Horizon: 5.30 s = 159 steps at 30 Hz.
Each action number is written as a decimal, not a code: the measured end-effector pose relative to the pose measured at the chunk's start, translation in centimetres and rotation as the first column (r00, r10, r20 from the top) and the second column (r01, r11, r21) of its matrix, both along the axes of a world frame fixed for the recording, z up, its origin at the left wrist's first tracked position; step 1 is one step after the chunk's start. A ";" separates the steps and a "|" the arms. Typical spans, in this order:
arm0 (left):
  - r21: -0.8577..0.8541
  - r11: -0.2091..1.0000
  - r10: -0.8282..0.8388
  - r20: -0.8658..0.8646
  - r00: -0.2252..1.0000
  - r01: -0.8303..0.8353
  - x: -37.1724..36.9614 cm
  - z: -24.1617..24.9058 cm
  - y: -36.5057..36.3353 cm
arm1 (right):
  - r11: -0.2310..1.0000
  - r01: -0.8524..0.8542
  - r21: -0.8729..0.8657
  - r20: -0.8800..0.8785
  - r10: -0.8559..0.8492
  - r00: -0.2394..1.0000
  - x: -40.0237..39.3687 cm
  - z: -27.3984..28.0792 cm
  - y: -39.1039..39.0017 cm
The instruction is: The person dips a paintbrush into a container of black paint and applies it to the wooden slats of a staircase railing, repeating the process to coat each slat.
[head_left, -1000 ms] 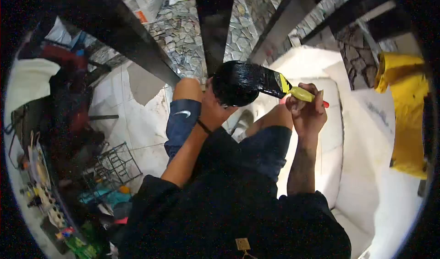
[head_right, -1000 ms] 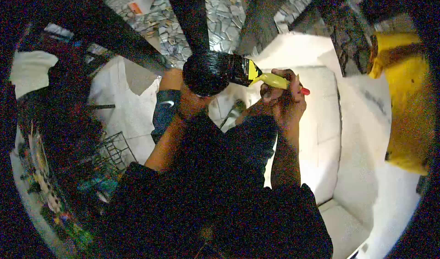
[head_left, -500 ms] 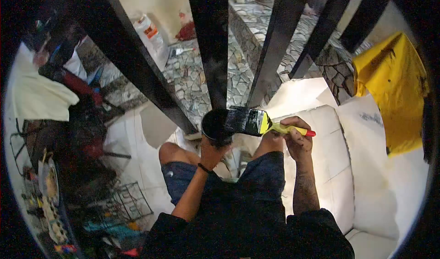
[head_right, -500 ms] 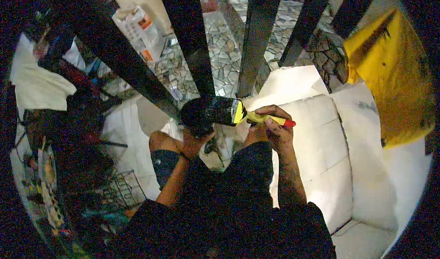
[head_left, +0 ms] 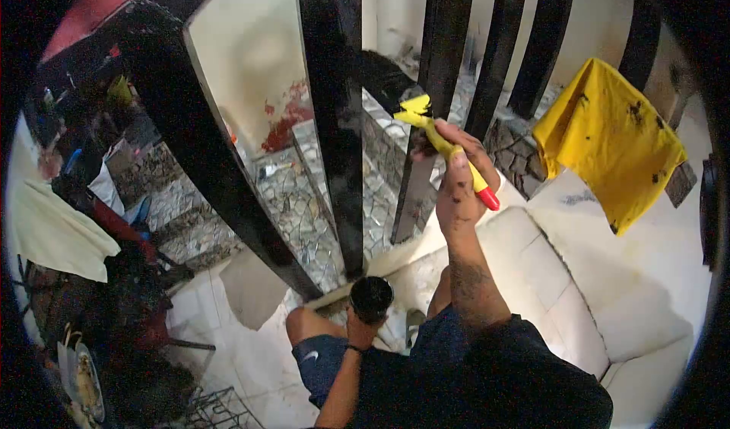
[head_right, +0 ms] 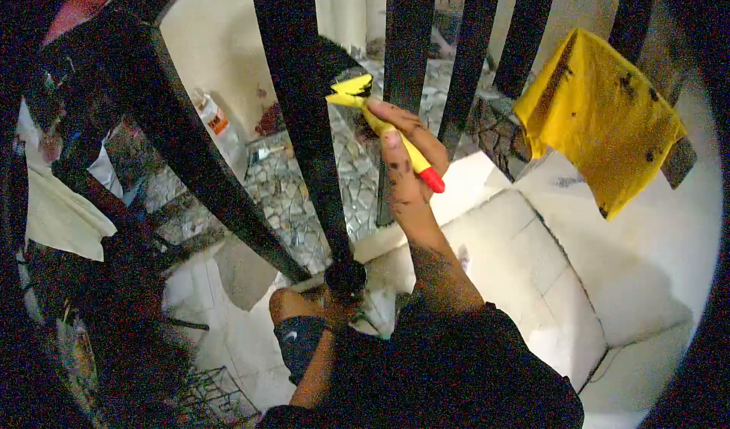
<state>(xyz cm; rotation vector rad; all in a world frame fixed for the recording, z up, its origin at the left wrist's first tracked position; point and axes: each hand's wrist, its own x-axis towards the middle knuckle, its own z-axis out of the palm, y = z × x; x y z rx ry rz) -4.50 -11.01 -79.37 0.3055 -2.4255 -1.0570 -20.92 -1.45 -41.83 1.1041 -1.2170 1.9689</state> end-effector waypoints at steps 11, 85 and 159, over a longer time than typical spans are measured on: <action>0.878 0.479 0.019 -0.021 1.000 0.010 1.1 -4.8 -3.1 | 0.912 0.403 -0.074 -0.325 -0.404 0.855 -1.4 8.3 -4.9; 0.274 0.929 0.219 0.141 0.966 -0.250 0.3 -8.1 -2.7 | 0.900 0.388 -0.197 -0.355 -0.434 0.828 -4.0 14.8 -6.2; 0.449 0.887 0.106 0.035 0.994 -0.111 0.6 -0.9 -2.9 | 0.874 -0.085 0.478 0.061 0.064 0.996 -3.5 10.2 -2.6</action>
